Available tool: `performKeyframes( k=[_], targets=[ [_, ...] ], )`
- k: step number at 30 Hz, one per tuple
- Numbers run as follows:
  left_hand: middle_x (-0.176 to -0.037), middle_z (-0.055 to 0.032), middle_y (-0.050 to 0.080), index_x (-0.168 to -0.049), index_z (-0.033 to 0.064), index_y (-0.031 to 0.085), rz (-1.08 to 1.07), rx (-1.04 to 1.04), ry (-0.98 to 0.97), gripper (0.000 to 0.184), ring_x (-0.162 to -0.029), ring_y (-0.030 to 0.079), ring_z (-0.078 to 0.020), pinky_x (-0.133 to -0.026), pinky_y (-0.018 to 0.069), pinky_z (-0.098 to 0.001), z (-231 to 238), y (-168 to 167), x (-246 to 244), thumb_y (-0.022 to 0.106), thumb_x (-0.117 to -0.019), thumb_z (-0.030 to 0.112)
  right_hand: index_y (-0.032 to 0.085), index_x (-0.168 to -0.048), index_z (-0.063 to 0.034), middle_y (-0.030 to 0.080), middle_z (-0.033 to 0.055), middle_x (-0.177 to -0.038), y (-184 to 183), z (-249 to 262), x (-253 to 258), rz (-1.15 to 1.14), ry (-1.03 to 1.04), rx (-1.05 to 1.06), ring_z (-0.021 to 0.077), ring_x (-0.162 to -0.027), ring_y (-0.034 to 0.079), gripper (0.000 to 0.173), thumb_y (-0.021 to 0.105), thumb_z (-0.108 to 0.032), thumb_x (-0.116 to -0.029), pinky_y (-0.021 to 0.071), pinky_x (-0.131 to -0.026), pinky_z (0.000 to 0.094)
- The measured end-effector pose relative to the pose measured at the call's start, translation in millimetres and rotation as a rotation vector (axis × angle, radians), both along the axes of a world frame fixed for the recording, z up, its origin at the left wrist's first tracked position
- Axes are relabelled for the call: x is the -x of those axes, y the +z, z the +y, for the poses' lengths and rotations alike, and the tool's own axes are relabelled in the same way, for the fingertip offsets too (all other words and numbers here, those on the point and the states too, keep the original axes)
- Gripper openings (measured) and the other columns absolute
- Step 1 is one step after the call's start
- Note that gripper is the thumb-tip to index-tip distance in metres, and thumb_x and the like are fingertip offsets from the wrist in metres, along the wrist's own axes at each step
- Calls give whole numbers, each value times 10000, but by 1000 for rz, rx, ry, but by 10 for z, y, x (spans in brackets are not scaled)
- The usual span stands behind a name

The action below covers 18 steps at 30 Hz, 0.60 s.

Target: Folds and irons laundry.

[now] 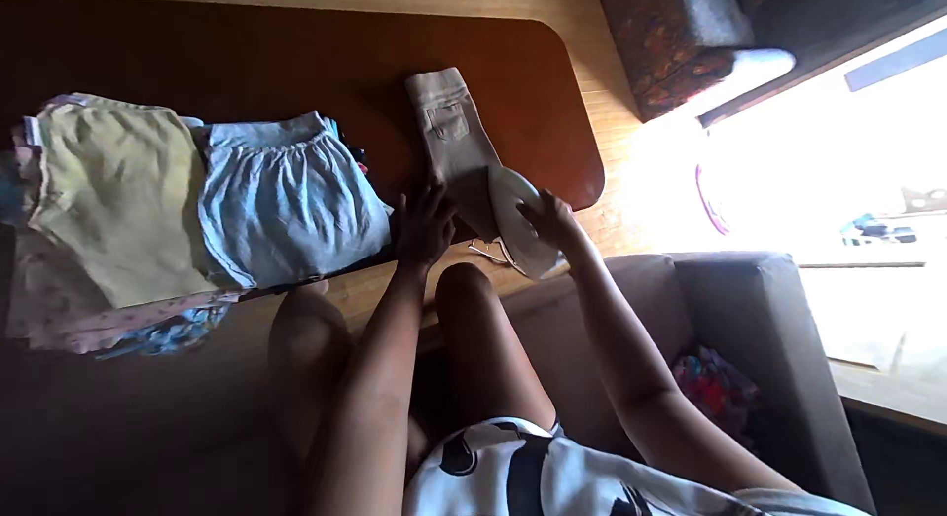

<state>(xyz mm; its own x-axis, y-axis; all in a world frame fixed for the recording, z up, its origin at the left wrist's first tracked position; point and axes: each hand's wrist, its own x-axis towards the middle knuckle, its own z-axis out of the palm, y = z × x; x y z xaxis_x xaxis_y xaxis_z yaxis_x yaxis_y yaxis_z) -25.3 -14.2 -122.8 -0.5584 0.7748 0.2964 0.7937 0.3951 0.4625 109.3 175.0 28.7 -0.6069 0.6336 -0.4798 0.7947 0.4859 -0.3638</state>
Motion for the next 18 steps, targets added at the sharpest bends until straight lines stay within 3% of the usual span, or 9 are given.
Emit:
performKeyframes(
  k=[4, 8, 13, 15, 18],
  targets=[
    [-1565, -79, 498, -1326, 273, 690, -7, 37, 3, 347, -1472, 422, -355, -1171, 171, -727, -3, 14, 10, 543, -1014, 245, 558, -1339, 2, 677, 287, -1106, 39, -102, -252, -65, -37, 29, 449, -1030, 679, 526, 602, -430, -1042, 519, -907, 638],
    [-1579, -82, 476, -1333, 230, 682, -74, 80, -12, 344, -1508, 360, -350, -1188, 125, -735, 0, 75, 25, 528, -1026, 225, 577, -1340, 17, 665, 290, -1197, 34, 56, 313, 6, -7, -7, 456, -1157, 642, 545, 603, -435, -1038, 486, -995, 639],
    [-1629, -59, 407, -1400, 280, 635, -131, 134, -19, 394, -1542, 296, -317, -1217, 62, -699, 4, 57, 46, 528, -1020, 266, 561, -1357, 37, 647, 307, -1228, -16, 239, 804, 88, 6, 15, 463, -1157, 638, 546, 600, -409, -1045, 495, -991, 636],
    [-1571, -60, 494, -1343, 275, 680, -60, 69, 9, 369, -1493, 393, -333, -1192, 158, -717, -22, 46, 18, 536, -1004, 279, 558, -1364, 33, 657, 297, -1220, -87, 216, 644, 99, 5, 12, 444, -1133, 657, 551, 621, -402, -1032, 515, -988, 615],
    [-1471, -65, 601, -1264, 246, 742, 52, 3, 69, 322, -1412, 508, -340, -1164, 251, -716, -17, 163, 20, 589, -983, 282, 546, -1417, 23, 646, 288, -1283, 23, 79, 285, 68, -21, 25, 429, -1208, 633, 573, 634, -386, -1024, 481, -1058, 592]
  ],
)
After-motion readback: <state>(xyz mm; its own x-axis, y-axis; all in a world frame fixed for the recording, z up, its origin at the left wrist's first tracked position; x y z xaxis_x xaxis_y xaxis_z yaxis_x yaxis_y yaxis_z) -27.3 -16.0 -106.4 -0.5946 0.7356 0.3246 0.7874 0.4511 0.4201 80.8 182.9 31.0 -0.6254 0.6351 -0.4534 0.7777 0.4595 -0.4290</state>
